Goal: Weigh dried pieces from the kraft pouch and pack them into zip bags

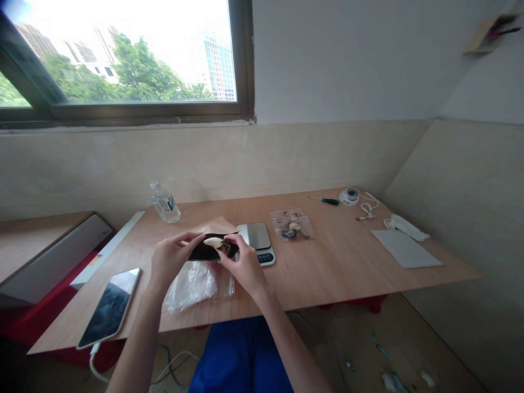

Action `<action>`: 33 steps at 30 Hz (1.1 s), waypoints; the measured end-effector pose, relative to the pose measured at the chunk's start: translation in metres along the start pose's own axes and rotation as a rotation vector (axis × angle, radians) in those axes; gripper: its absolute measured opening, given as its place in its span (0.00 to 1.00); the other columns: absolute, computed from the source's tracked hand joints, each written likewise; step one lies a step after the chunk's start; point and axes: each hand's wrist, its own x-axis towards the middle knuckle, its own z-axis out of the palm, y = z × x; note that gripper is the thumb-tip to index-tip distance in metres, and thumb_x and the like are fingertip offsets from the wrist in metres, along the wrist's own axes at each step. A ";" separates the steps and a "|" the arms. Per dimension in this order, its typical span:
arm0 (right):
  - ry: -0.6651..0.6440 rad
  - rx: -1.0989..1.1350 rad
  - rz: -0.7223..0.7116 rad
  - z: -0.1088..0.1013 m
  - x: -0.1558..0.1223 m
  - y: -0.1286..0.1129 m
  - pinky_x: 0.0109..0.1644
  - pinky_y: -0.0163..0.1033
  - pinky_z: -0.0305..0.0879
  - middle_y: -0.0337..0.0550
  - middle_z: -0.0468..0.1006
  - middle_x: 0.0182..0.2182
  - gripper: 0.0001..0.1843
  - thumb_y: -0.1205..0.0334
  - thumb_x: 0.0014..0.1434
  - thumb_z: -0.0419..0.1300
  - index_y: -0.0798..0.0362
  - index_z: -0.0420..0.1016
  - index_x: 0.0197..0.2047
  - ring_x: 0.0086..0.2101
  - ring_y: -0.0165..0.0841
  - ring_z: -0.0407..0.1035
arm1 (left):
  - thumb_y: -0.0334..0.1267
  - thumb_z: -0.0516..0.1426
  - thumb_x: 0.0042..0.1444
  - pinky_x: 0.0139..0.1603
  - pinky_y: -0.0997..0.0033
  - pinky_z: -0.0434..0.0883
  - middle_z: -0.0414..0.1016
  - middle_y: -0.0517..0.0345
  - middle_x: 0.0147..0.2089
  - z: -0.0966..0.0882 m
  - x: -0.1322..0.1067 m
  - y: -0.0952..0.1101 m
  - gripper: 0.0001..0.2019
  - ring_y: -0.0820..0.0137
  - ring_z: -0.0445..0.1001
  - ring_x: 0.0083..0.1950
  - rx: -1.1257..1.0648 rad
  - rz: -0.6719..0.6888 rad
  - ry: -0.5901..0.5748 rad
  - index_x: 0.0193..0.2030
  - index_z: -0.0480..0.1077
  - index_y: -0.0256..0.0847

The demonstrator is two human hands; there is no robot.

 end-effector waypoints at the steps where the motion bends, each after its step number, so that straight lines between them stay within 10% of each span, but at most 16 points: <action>1: 0.029 0.032 -0.002 -0.001 0.000 0.003 0.48 0.40 0.68 0.44 0.76 0.43 0.16 0.59 0.55 0.59 0.51 0.69 0.47 0.42 0.35 0.72 | 0.56 0.53 0.53 0.28 0.75 0.61 0.79 0.60 0.29 0.000 0.001 0.000 0.18 0.67 0.75 0.31 0.003 -0.002 0.005 0.38 0.77 0.49; 13: 0.222 0.374 0.069 0.005 0.007 0.028 0.51 0.41 0.68 0.48 0.74 0.45 0.18 0.57 0.53 0.61 0.53 0.67 0.47 0.46 0.35 0.70 | 0.57 0.53 0.51 0.30 0.74 0.62 0.78 0.59 0.27 0.002 0.011 -0.001 0.19 0.67 0.74 0.30 0.024 -0.031 0.083 0.37 0.78 0.48; 24: 0.386 0.212 0.115 0.002 0.002 0.087 0.50 0.44 0.67 0.51 0.73 0.46 0.20 0.55 0.55 0.59 0.55 0.66 0.48 0.47 0.37 0.69 | 0.57 0.53 0.52 0.28 0.73 0.61 0.77 0.60 0.26 0.002 0.010 0.000 0.19 0.68 0.74 0.30 0.000 -0.034 0.091 0.37 0.78 0.48; 33: 0.139 -0.112 0.072 -0.005 0.025 0.141 0.50 0.44 0.63 0.48 0.75 0.45 0.19 0.57 0.53 0.59 0.53 0.70 0.48 0.46 0.39 0.69 | 0.56 0.54 0.52 0.28 0.75 0.59 0.76 0.61 0.25 0.003 0.008 0.002 0.17 0.69 0.74 0.29 -0.010 -0.042 0.085 0.36 0.78 0.48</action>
